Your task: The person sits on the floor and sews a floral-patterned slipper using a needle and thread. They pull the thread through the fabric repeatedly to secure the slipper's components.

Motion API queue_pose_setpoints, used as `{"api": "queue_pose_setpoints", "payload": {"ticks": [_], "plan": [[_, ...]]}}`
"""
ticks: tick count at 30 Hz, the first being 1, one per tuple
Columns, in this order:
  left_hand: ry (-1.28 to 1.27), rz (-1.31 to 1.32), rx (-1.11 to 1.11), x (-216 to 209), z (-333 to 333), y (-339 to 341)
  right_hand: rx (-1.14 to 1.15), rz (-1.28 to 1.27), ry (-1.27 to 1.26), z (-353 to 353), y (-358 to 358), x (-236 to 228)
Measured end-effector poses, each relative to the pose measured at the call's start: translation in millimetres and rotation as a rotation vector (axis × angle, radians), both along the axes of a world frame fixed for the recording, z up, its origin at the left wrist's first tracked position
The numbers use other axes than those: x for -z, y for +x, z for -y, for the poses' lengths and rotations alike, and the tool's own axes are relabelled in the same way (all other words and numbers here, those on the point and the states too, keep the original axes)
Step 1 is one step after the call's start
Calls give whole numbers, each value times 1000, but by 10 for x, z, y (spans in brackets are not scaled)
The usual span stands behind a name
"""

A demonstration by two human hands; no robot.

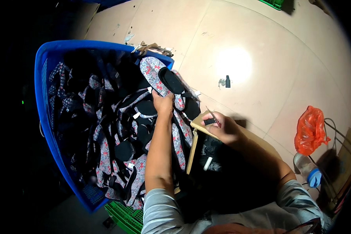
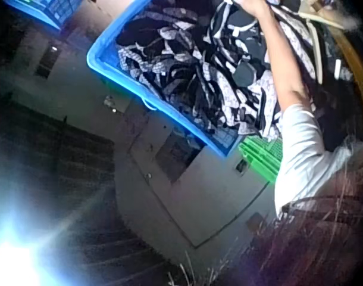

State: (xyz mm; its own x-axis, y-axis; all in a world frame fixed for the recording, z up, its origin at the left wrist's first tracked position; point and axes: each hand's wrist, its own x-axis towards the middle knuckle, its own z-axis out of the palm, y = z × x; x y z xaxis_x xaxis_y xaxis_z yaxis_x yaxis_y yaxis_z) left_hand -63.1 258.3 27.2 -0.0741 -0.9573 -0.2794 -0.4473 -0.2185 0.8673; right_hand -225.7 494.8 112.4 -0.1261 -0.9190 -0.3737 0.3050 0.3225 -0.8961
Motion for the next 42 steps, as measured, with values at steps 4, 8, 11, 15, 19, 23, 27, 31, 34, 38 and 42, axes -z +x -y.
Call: {"api": "queue_pose_setpoints", "payload": {"ticks": [4,8,11,15,19,23,27,31,34,38,42], "plan": [[123,261,-43,133,86,36,-35,-65,47,19,-1,-36],[95,777,112,261,129,-39,-44,-50,53,12,8,-8],[-22,1091,220,154,7,-269,15,-52,14,-11,19,46],[-205,1350,354,64,-64,-310,31,-15,-2,-29,45,108],[178,1189,279,-35,35,-388,39,0,-20,-31,51,157],[381,1127,234,-14,225,-407,36,25,-6,-24,22,129],[519,1035,228,289,445,-160,4,95,17,-16,53,170],[461,1136,251,375,422,-257,10,150,38,-6,57,196],[519,1149,401,443,410,-460,0,140,73,9,-19,119],[500,896,318,1322,631,63,-2,134,53,26,4,76],[601,705,277,1905,919,477,10,124,36,22,8,104]]}}
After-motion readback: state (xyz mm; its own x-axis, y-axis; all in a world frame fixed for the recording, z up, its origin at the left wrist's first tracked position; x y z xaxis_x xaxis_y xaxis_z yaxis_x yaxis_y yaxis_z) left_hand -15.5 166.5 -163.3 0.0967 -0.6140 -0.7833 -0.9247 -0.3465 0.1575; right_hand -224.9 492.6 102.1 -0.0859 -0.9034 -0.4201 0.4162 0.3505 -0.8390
